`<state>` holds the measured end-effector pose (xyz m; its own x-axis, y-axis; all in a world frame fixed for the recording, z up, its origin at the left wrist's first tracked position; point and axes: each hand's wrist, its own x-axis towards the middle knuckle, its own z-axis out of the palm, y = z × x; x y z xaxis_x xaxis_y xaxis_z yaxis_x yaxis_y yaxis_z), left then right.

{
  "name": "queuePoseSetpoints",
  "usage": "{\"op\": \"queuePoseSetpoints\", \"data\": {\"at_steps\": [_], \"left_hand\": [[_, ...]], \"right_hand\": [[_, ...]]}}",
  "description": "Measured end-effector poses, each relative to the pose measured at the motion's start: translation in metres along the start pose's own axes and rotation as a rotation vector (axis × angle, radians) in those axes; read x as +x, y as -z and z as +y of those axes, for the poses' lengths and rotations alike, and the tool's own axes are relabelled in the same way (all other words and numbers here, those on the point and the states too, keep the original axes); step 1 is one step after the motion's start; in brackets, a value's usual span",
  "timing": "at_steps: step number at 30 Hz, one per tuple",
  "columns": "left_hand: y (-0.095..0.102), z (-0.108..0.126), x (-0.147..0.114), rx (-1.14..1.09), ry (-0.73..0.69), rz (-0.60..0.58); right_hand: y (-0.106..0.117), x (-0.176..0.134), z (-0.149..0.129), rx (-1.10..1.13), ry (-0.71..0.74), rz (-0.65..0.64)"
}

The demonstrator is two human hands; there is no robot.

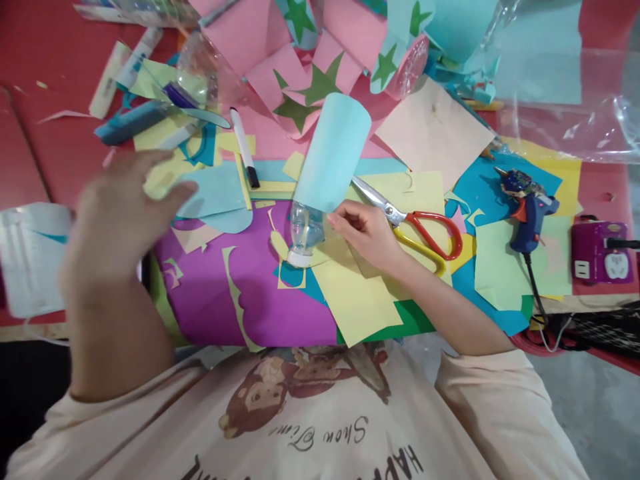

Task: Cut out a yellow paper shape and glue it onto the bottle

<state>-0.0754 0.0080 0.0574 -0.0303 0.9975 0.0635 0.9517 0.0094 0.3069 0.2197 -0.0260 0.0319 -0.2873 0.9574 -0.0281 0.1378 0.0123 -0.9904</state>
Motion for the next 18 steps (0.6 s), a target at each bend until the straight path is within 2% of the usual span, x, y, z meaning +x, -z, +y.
{"op": "queuePoseSetpoints", "data": {"at_steps": [2, 4, 7, 9, 14, 18], "left_hand": [[-0.013, 0.001, -0.023, 0.006, -0.089, -0.151], [-0.025, 0.007, -0.047, 0.036, -0.094, -0.244], [-0.033, 0.02, -0.075, 0.057, -0.118, -0.182], [-0.033, 0.023, -0.085, 0.031, -0.144, -0.117], [-0.035, 0.012, -0.077, -0.015, -0.147, -0.04], [-0.035, 0.006, -0.061, 0.027, -0.101, -0.099]], "right_hand": [[0.0, 0.0, 0.0, 0.008, 0.006, -0.001], [0.001, 0.0, 0.0, 0.021, -0.002, -0.001], [0.001, 0.0, 0.0, 0.027, -0.02, -0.002], [0.001, 0.0, 0.0, 0.028, -0.024, -0.006], [0.0, 0.0, 0.001, 0.03, -0.029, -0.006], [0.001, 0.0, 0.001, 0.018, -0.012, -0.003]]}}
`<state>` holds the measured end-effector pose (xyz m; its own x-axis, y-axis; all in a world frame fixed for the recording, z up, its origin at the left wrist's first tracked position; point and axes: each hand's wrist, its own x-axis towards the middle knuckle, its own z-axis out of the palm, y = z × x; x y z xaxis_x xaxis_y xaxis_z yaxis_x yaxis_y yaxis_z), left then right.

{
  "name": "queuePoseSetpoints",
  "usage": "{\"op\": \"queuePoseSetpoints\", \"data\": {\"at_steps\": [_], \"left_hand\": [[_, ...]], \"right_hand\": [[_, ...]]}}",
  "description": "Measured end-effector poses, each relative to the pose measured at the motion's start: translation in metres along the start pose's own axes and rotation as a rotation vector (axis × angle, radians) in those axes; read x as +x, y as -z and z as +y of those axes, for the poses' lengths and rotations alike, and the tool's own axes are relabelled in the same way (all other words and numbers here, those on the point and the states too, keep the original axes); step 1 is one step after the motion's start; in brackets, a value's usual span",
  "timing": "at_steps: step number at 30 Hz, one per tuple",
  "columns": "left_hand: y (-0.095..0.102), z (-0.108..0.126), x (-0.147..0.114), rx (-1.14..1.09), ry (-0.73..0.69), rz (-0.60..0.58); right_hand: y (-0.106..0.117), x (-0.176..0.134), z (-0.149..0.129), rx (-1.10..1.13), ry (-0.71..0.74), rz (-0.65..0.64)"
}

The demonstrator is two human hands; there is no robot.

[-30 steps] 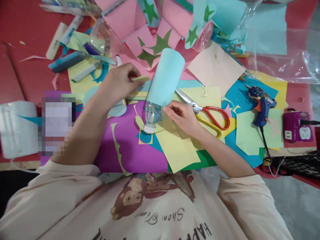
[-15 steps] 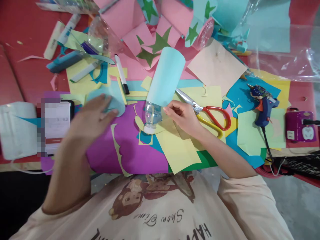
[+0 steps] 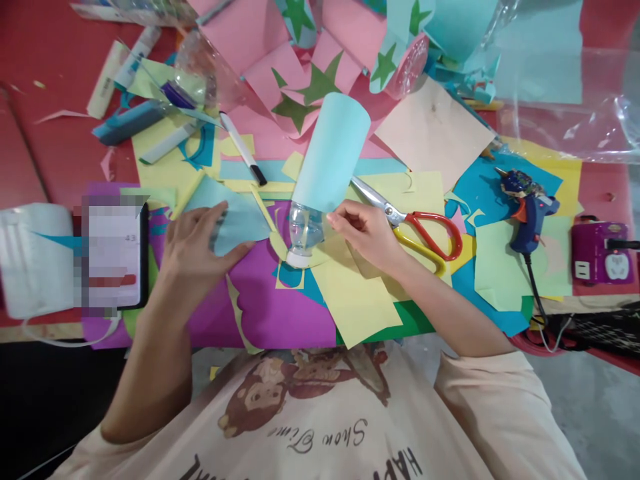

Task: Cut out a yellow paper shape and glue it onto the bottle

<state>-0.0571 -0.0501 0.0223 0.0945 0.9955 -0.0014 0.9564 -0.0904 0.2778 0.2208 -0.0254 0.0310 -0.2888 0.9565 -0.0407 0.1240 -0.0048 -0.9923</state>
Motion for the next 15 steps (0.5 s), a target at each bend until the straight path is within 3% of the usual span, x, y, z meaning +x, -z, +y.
{"op": "queuePoseSetpoints", "data": {"at_steps": [6, 9, 12, 15], "left_hand": [[0.027, -0.002, 0.024, 0.154, 0.067, -0.062], [0.036, 0.0, 0.049, 0.078, -0.071, -0.076], [0.032, 0.007, 0.079, 0.059, -0.059, -0.051], [0.022, 0.016, 0.105, 0.081, 0.048, -0.043]], "right_hand": [[0.001, -0.001, -0.002, -0.019, 0.014, -0.01], [0.001, -0.002, -0.002, -0.027, -0.032, -0.049], [0.002, -0.003, -0.002, -0.022, -0.082, -0.13], [0.001, -0.003, -0.003, 0.019, -0.1, -0.203]]}}
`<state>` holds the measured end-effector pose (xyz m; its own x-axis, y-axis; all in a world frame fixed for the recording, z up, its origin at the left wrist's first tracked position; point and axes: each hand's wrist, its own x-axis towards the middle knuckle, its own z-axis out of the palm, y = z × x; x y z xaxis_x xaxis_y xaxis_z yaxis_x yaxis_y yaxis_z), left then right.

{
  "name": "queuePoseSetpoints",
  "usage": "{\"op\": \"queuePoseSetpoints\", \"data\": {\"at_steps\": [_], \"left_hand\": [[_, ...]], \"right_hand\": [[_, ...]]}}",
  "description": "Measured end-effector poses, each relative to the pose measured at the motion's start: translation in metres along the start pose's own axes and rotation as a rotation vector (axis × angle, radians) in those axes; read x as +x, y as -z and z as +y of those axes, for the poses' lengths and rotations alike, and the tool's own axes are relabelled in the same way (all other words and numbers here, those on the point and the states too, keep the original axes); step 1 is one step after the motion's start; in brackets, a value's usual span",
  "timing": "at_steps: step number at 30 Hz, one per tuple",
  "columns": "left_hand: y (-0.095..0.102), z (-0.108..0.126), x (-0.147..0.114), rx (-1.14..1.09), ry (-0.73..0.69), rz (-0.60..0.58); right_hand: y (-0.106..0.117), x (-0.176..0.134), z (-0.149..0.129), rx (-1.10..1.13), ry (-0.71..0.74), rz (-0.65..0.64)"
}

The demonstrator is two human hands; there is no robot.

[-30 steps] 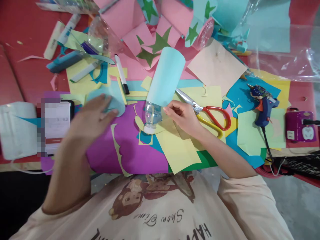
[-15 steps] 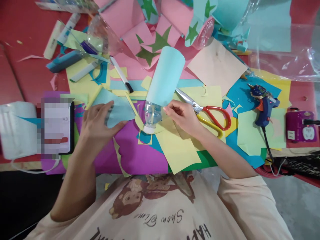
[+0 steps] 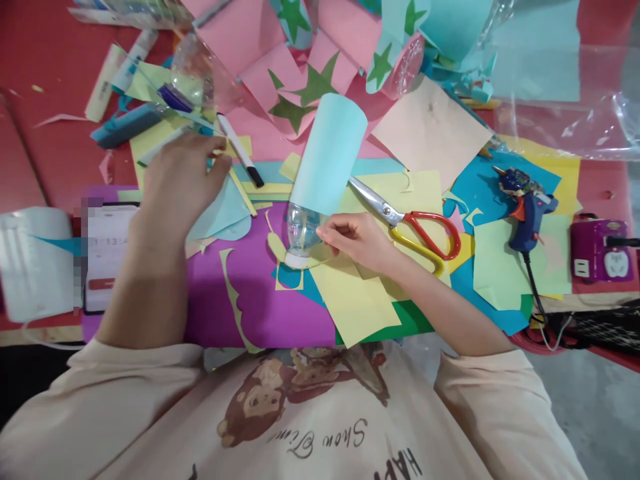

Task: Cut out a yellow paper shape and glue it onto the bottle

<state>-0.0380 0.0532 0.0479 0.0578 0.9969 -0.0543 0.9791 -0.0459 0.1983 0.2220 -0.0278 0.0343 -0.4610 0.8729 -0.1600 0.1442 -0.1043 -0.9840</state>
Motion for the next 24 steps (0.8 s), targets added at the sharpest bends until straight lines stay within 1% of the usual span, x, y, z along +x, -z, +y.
{"op": "queuePoseSetpoints", "data": {"at_steps": [3, 6, 9, 11, 13, 15, 16, 17, 18, 19, 20, 21, 22, 24], "left_hand": [[-0.004, 0.005, 0.017, -0.063, 0.076, 0.028], [-0.003, 0.003, 0.028, -0.159, 0.122, 0.013], [0.0, -0.001, 0.034, -0.209, 0.164, -0.02], [0.004, -0.002, 0.034, -0.252, 0.17, -0.006], [0.012, -0.002, 0.027, -0.266, 0.151, 0.07], [0.023, 0.0, 0.014, -0.245, 0.123, 0.193], [0.029, 0.003, 0.004, -0.233, 0.125, 0.286], [0.034, 0.006, -0.006, -0.25, 0.103, 0.328], [0.038, 0.011, -0.017, -0.306, 0.065, 0.396], [0.04, 0.016, -0.029, -0.368, 0.011, 0.423], [0.04, 0.022, -0.04, -0.45, -0.051, 0.423], [0.038, 0.029, -0.05, -0.546, -0.14, 0.38], [0.032, 0.035, -0.058, -0.661, -0.191, 0.271], [0.015, 0.045, -0.067, -0.803, -0.308, -0.056]], "right_hand": [[-0.001, 0.001, -0.002, 0.042, 0.0, -0.048], [-0.001, 0.001, -0.003, 0.104, 0.01, -0.09], [-0.001, 0.001, -0.002, 0.149, 0.015, -0.153], [-0.001, 0.001, 0.0, 0.142, 0.013, -0.179], [-0.002, 0.002, 0.001, 0.104, 0.012, -0.181], [-0.002, 0.002, 0.0, 0.054, 0.002, -0.184], [-0.002, 0.002, 0.0, 0.025, -0.009, -0.197], [-0.003, 0.002, -0.001, 0.0, -0.026, -0.214], [-0.002, 0.001, -0.002, -0.018, -0.049, -0.236], [-0.002, 0.001, -0.003, -0.026, -0.071, -0.257], [-0.002, 0.001, -0.003, -0.027, -0.09, -0.268], [-0.002, 0.001, -0.003, -0.02, -0.103, -0.255], [-0.002, 0.001, -0.002, -0.005, -0.107, -0.211], [-0.001, 0.004, 0.001, 0.039, -0.084, -0.038]]}}
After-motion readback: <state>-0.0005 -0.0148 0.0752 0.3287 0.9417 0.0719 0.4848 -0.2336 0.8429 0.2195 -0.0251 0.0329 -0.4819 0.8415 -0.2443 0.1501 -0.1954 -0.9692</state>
